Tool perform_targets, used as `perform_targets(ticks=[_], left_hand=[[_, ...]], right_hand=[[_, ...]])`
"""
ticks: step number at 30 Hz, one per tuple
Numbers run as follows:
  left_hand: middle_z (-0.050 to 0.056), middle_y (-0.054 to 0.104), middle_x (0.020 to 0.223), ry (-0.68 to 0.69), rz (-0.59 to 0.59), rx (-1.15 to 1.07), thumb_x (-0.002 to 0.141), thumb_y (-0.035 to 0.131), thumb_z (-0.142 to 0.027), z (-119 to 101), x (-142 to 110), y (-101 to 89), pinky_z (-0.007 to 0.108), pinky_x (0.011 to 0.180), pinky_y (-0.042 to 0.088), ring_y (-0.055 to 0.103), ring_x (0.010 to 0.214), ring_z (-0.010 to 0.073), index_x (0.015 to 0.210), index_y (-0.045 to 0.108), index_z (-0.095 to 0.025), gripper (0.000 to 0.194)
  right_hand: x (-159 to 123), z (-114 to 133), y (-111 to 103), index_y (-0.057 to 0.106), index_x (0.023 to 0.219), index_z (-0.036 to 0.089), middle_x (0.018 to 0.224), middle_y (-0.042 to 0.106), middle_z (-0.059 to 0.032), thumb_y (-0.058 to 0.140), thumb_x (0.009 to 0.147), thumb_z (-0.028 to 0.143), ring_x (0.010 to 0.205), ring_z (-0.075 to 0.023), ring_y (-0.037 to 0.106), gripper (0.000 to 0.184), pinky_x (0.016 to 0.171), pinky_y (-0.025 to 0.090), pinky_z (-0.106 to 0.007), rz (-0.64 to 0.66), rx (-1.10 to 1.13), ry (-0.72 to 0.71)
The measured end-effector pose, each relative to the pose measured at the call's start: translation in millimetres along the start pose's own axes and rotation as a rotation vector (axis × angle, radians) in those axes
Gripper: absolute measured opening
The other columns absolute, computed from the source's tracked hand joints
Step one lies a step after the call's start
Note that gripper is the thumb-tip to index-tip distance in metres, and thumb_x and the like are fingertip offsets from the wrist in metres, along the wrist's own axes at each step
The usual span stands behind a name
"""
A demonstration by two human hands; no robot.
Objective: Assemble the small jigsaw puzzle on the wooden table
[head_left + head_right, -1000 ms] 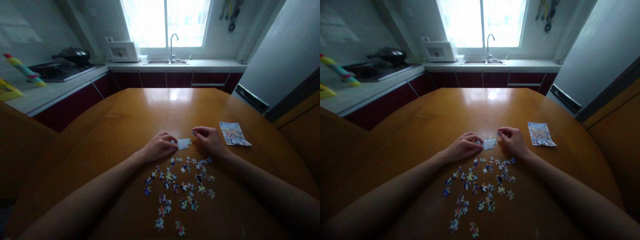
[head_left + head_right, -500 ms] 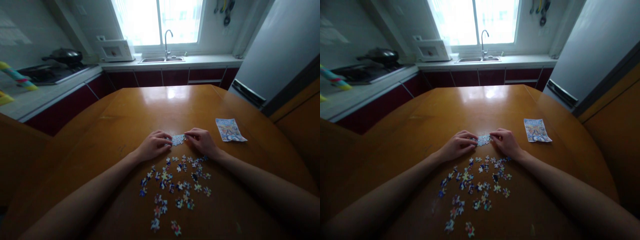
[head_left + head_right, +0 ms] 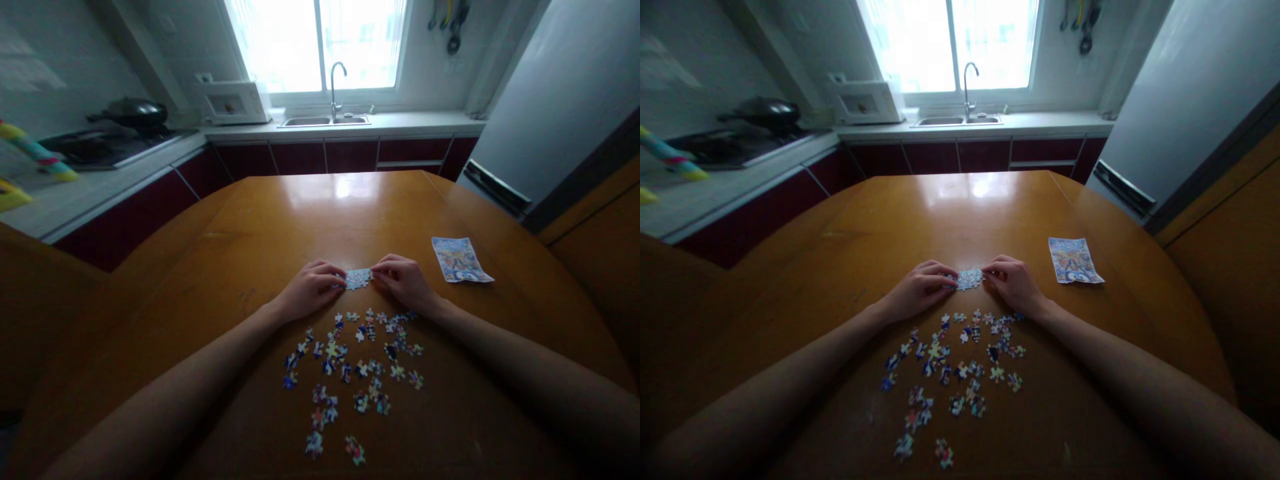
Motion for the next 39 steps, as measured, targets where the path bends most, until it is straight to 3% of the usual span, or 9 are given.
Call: perform_targets(ticks=[12, 19, 25, 39], left_hand=[[0.004, 0.072, 0.112, -0.023, -0.004, 0.027, 0.097, 0.06, -0.028, 0.8, -0.9, -0.7, 0.041, 0.094, 0.048, 0.061, 0.103, 0.0202, 0.102, 0.074, -0.027, 0.015], [0.004, 0.072, 0.112, -0.021, -0.011, 0.023, 0.098, 0.059, -0.028, 0.8, -0.2, -0.6, 0.042, 0.094, 0.049, 0.062, 0.102, 0.0202, 0.102, 0.074, -0.027, 0.016], [0.005, 0.072, 0.11, -0.015, -0.012, 0.007, 0.098, 0.058, -0.026, -1.7, 1.3, -2.1, 0.042, 0.094, 0.049, 0.062, 0.102, 0.0204, 0.101, 0.074, -0.026, 0.017], [0.004, 0.071, 0.111, -0.017, -0.01, 0.001, 0.097, 0.058, -0.025, 0.7, 0.6, -0.3, 0.04, 0.095, 0.048, 0.061, 0.103, 0.02, 0.101, 0.074, -0.026, 0.016]], right_hand=[[-1.8, -5.9, 5.6, 0.077, 0.092, 0.017, 0.087, 0.075, -0.0077, 0.066, 0.089, 0.028, 0.073, -0.0165, 0.063, 0.015, 0.069, 0.05, -0.032, 0.075, 0.005, 0.003], [-2.6, 0.7, 8.1, 0.077, 0.086, 0.02, 0.083, 0.072, -0.0056, 0.064, 0.091, 0.027, 0.07, -0.0152, 0.06, 0.016, 0.067, 0.048, -0.031, 0.122, -0.045, -0.081], [-2.9, 2.0, 10.2, 0.076, 0.088, 0.02, 0.086, 0.071, -0.0071, 0.059, 0.094, 0.026, 0.079, -0.0176, 0.062, 0.019, 0.074, 0.049, -0.034, 0.146, -0.065, -0.128], [-4.9, 7.1, 11.5, 0.072, 0.087, 0.019, 0.089, 0.064, -0.0073, 0.057, 0.092, 0.018, 0.084, -0.019, 0.057, 0.016, 0.077, 0.047, -0.034, 0.178, -0.145, -0.163]])
Point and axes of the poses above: each hand's wrist, its own x-axis towards the middle knuckle, its own y-axis out of the palm, z = x × y, the point moved 5 cm from there along x, towards the middle knuckle
